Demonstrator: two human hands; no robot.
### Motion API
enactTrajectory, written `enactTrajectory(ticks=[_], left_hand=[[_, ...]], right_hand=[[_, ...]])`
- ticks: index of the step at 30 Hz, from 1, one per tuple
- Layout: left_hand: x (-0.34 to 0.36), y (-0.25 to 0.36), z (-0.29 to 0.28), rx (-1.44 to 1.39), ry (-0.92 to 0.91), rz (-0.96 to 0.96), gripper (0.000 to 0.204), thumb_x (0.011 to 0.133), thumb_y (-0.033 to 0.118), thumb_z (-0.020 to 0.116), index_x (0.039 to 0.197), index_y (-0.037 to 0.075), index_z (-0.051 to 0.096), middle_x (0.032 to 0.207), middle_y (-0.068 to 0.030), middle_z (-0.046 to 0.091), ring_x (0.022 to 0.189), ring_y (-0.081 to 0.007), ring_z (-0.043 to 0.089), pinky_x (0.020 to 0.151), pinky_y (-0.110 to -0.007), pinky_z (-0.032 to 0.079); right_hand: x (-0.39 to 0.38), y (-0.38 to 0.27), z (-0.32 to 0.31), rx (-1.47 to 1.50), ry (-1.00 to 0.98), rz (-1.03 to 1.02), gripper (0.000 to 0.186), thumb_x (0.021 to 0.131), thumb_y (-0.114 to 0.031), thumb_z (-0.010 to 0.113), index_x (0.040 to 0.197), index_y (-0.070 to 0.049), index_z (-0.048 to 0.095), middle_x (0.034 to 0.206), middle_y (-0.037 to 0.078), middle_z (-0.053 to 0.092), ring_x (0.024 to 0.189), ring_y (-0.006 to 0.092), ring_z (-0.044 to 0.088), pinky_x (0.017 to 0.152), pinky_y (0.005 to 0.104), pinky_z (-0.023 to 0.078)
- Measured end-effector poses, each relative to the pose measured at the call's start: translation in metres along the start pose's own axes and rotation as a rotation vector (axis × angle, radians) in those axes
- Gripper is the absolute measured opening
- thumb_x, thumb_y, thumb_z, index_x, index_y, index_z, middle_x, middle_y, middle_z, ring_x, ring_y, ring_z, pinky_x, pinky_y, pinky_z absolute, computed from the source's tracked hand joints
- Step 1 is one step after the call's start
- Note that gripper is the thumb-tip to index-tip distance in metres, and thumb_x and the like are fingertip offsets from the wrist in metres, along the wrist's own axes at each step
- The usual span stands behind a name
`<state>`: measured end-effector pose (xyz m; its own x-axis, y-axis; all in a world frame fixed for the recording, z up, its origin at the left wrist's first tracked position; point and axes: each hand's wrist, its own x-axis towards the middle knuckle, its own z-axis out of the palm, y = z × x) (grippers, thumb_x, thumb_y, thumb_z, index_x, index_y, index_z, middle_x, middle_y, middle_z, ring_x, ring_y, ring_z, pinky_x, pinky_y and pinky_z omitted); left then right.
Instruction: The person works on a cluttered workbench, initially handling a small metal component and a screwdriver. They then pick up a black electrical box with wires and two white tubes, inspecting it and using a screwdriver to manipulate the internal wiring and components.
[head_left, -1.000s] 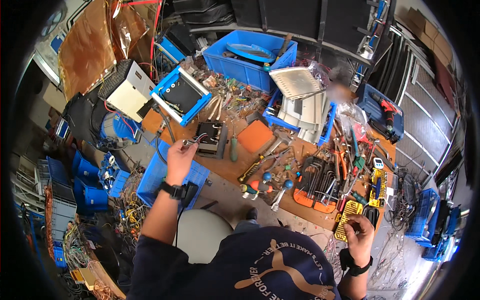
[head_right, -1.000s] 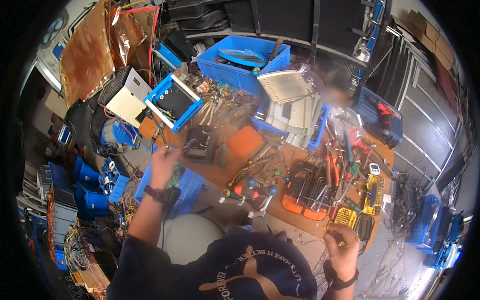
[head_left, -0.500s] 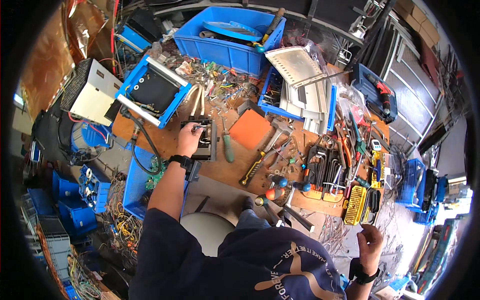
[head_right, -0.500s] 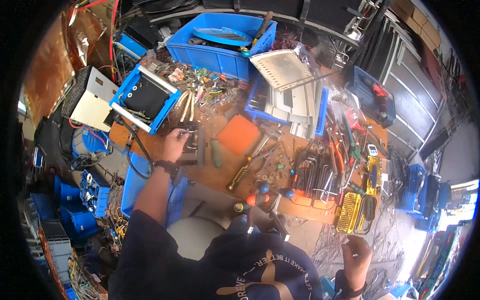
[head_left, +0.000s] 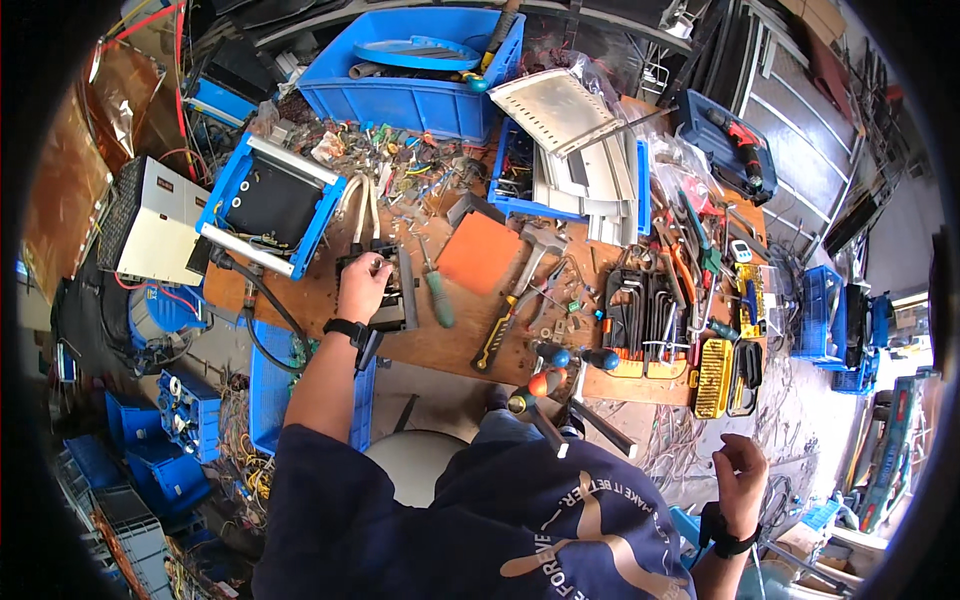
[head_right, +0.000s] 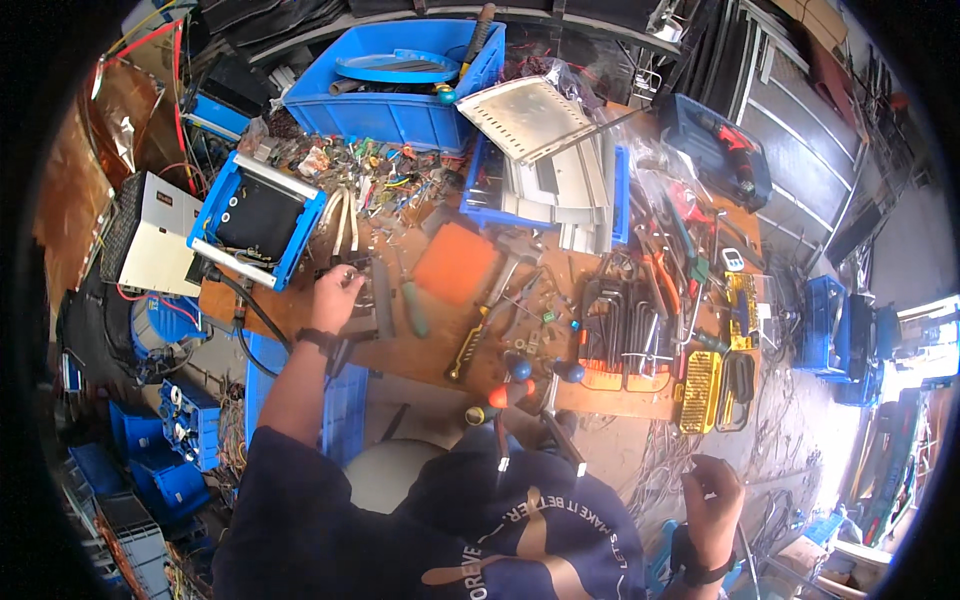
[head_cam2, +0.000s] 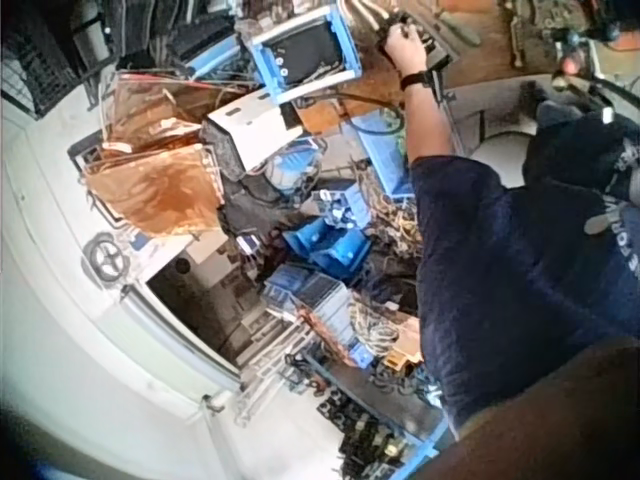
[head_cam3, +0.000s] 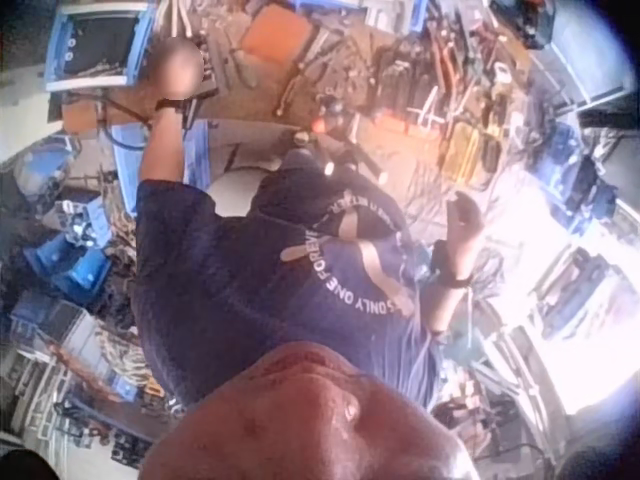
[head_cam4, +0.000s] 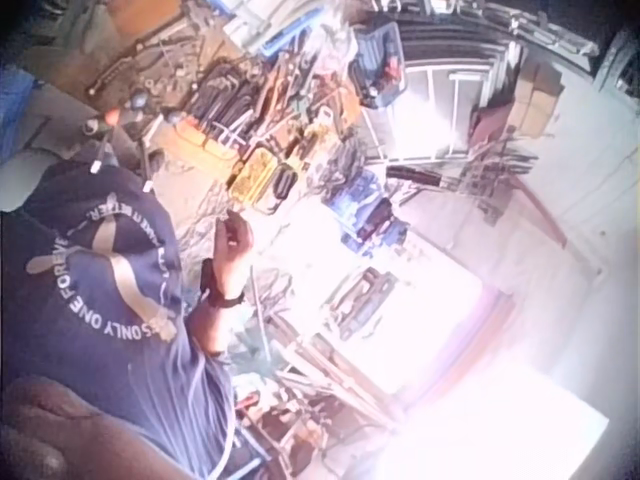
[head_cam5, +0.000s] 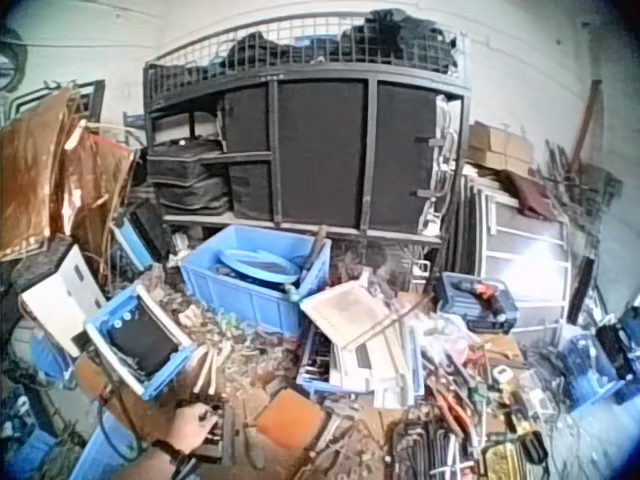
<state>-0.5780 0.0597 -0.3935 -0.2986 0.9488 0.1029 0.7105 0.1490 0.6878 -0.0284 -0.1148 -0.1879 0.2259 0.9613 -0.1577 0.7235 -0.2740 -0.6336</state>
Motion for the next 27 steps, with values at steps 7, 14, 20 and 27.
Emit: enactTrajectory(ticks=[7, 14, 20, 27], left_hand=[[-0.004, 0.000, 0.005, 0.133, 0.059, 0.081, 0.015, 0.082, 0.015, 0.068, 0.087, 0.001, 0.065, 0.077, -0.0183, 0.065, 0.070, -0.0316, 0.064, 0.063, -0.038, 0.049], [0.010, 0.021, 0.017, 0.051, -0.059, -0.123, 0.022, 0.080, 0.018, 0.070, 0.087, -0.001, 0.063, 0.082, -0.0216, 0.066, 0.079, -0.0370, 0.064, 0.069, -0.043, 0.049], [0.015, 0.048, 0.053, 0.023, -0.076, 0.007, 0.022, 0.087, 0.019, 0.063, 0.099, 0.000, 0.065, 0.088, -0.0185, 0.068, 0.080, -0.0307, 0.066, 0.072, -0.039, 0.050], [0.042, 0.011, 0.032, -0.176, 0.100, 0.064, 0.022, 0.092, 0.018, 0.061, 0.102, -0.001, 0.062, 0.074, -0.0066, 0.061, 0.064, -0.0132, 0.055, 0.059, -0.028, 0.045]], right_hand=[[0.002, 0.002, 0.004, 0.023, -0.027, -0.037, 0.024, 0.077, 0.006, 0.063, 0.101, 0.003, 0.063, 0.079, 0.004, 0.061, 0.072, 0.0090, 0.058, 0.067, 0.0234, 0.047], [-0.002, 0.001, 0.005, 0.002, -0.023, -0.035, 0.024, 0.076, 0.006, 0.063, 0.100, 0.003, 0.063, 0.076, 0.005, 0.060, 0.069, 0.0101, 0.057, 0.064, 0.0238, 0.046], [0.025, 0.020, -0.015, -0.037, -0.036, -0.007, 0.023, 0.077, -0.001, 0.068, 0.099, 0.003, 0.065, 0.082, 0.010, 0.065, 0.071, 0.0151, 0.061, 0.064, 0.0280, 0.049], [0.044, 0.033, -0.028, -0.019, -0.018, -0.163, 0.021, 0.078, -0.010, 0.071, 0.098, -0.004, 0.067, 0.075, 0.009, 0.063, 0.064, 0.0212, 0.062, 0.059, 0.0317, 0.050]])
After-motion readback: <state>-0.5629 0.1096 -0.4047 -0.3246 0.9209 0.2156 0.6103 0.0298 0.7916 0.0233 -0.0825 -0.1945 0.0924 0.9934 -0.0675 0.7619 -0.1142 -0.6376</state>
